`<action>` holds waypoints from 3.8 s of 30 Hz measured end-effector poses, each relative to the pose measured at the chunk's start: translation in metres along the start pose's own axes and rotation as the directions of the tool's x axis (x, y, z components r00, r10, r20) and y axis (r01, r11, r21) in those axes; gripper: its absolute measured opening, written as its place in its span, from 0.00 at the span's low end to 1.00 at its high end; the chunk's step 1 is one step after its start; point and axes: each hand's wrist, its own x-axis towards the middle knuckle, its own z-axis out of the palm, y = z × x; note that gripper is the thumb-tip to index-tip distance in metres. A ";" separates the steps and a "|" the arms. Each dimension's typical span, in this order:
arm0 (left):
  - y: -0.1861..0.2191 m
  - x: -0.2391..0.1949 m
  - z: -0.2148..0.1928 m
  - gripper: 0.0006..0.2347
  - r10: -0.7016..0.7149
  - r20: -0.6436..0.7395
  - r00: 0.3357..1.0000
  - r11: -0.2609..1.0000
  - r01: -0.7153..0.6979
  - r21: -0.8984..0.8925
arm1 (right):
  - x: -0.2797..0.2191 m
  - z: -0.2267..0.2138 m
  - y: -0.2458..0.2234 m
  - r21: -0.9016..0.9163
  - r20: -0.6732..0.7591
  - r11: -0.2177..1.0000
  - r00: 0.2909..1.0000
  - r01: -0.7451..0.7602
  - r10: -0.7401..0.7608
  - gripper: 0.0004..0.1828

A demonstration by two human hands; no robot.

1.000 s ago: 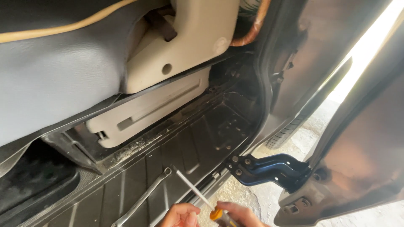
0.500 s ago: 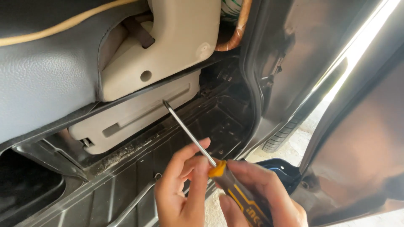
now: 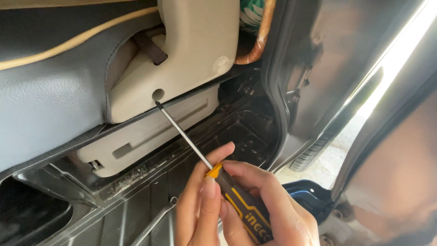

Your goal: The person uses a wrench to tighten bolts on a blue metal bracket attached to the car's door hinge. Then, they use a screwdriver to tighten a screw on the beige plastic trim near the car seat.

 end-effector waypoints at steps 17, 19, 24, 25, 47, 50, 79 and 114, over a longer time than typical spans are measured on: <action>0.003 0.034 -0.027 0.27 0.239 0.380 0.894 0.971 -0.214 -0.107 | 0.017 0.003 -0.020 -0.139 0.071 0.976 0.985 0.169 -0.160 0.14; 0.004 0.034 -0.026 0.27 0.274 0.387 0.880 0.961 -0.241 -0.132 | 0.018 0.004 -0.020 -0.139 0.083 0.969 0.977 0.206 -0.196 0.14; 0.003 0.035 -0.022 0.27 0.259 0.351 0.900 0.965 -0.222 -0.143 | 0.021 0.002 -0.022 -0.168 0.078 0.962 0.976 0.216 -0.205 0.14; 0.002 0.036 -0.023 0.27 0.261 0.352 0.899 0.964 -0.223 -0.144 | 0.022 0.001 -0.022 -0.168 0.077 0.962 0.975 0.217 -0.207 0.14; -0.001 0.056 -0.031 0.31 0.249 0.497 0.831 0.956 -0.294 0.014 | 0.029 0.011 -0.020 -0.232 0.021 0.918 0.946 0.320 -0.325 0.10; -0.002 0.056 -0.031 0.30 0.257 0.490 0.833 0.947 -0.317 0.043 | 0.030 0.009 -0.018 -0.242 0.031 0.914 0.944 0.326 -0.329 0.11; -0.002 0.055 -0.039 0.30 0.312 0.477 0.822 0.920 -0.387 0.066 | 0.032 0.002 -0.026 -0.296 0.125 0.911 0.957 0.287 -0.261 0.12; 0.006 0.040 -0.046 0.27 0.329 0.361 0.872 0.930 -0.367 0.039 | 0.028 -0.001 -0.036 -0.434 0.073 0.748 0.847 0.503 -0.527 0.10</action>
